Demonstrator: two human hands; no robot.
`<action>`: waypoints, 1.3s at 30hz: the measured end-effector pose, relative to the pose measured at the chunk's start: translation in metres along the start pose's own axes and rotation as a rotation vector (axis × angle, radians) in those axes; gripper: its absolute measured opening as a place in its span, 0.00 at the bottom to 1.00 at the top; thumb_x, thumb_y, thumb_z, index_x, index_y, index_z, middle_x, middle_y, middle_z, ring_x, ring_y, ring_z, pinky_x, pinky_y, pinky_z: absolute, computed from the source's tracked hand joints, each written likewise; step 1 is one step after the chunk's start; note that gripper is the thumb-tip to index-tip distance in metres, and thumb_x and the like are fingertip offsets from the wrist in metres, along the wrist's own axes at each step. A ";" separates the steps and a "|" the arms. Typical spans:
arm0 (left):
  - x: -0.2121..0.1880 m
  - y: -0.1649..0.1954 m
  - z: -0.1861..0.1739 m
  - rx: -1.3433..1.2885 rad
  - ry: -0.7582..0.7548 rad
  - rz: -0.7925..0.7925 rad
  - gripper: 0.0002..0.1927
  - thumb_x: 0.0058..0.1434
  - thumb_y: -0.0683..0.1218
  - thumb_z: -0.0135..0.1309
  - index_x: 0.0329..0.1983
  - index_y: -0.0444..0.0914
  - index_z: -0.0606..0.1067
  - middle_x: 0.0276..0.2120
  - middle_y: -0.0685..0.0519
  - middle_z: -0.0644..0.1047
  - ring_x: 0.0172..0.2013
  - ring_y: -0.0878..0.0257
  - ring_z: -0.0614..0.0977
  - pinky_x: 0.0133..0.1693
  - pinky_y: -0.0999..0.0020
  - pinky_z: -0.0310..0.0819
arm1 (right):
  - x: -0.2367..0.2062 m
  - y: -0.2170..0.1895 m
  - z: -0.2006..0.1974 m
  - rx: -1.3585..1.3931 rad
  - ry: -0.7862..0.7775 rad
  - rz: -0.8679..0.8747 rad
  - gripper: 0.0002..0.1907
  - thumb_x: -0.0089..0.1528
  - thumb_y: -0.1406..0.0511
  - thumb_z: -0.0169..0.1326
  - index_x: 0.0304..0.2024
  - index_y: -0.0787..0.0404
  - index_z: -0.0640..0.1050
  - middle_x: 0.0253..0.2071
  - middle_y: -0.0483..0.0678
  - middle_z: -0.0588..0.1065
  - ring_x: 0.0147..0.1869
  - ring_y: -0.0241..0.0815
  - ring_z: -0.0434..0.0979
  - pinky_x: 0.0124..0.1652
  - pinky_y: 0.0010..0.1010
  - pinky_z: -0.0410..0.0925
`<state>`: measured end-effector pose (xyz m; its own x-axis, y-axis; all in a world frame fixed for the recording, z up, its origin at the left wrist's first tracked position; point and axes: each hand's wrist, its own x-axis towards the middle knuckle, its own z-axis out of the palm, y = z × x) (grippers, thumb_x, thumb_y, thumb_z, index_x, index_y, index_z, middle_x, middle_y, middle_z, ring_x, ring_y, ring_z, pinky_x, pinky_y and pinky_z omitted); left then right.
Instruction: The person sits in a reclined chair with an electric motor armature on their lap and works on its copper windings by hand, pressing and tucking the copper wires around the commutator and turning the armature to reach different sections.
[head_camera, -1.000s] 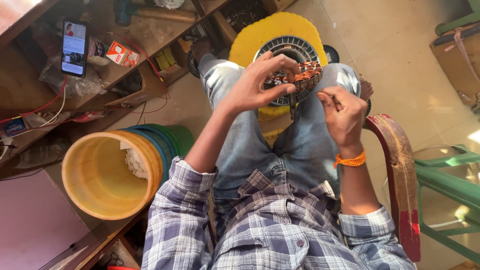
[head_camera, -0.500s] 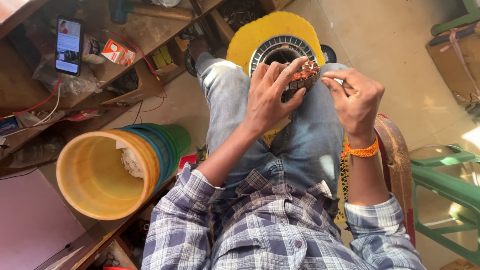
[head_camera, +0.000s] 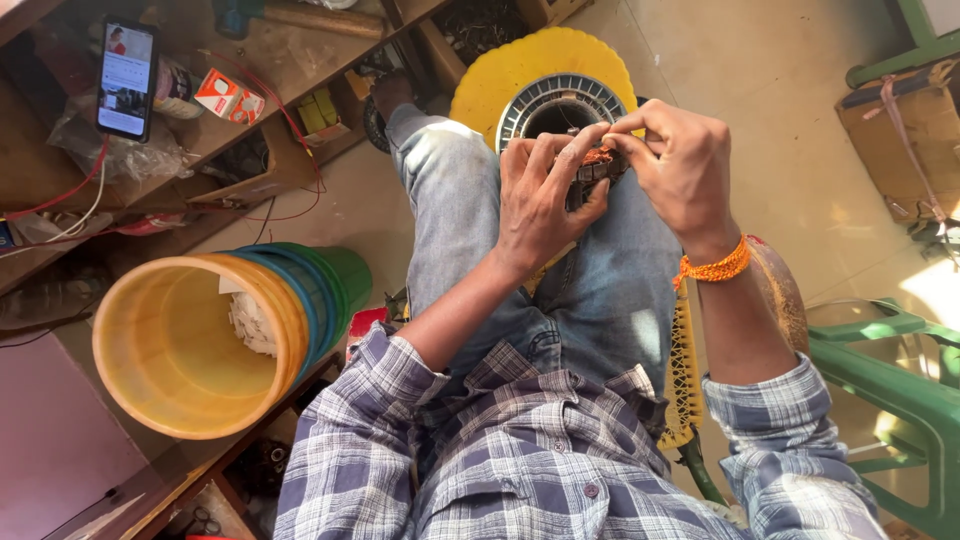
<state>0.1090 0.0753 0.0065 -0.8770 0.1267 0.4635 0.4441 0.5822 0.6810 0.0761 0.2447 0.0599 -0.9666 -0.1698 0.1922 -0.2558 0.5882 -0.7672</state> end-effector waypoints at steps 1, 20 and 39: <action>0.001 0.002 -0.002 -0.008 0.003 -0.006 0.36 0.57 0.47 0.65 0.69 0.51 0.67 0.49 0.57 0.72 0.48 0.58 0.71 0.60 0.60 0.64 | 0.003 0.000 -0.001 0.001 -0.019 0.009 0.04 0.65 0.75 0.64 0.42 0.69 0.81 0.36 0.53 0.81 0.40 0.37 0.84 0.38 0.26 0.74; 0.043 -0.048 0.003 -1.063 -0.384 -0.545 0.51 0.64 0.37 0.59 0.79 0.48 0.38 0.38 0.50 0.82 0.42 0.66 0.84 0.48 0.67 0.80 | 0.008 0.002 0.006 0.000 0.042 -0.050 0.05 0.66 0.72 0.64 0.42 0.66 0.79 0.36 0.53 0.80 0.39 0.43 0.84 0.37 0.29 0.73; 0.061 -0.068 -0.046 -0.617 -0.636 -0.091 0.40 0.68 0.36 0.61 0.76 0.42 0.53 0.43 0.56 0.84 0.48 0.66 0.80 0.58 0.65 0.70 | -0.068 -0.020 0.064 0.237 0.158 0.241 0.06 0.67 0.73 0.59 0.36 0.69 0.75 0.20 0.43 0.65 0.24 0.27 0.60 0.26 0.24 0.56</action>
<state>0.0336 0.0067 0.0142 -0.7679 0.6300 0.1156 0.2268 0.0986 0.9689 0.1484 0.1942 0.0229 -0.9940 0.0864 0.0666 -0.0273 0.3938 -0.9188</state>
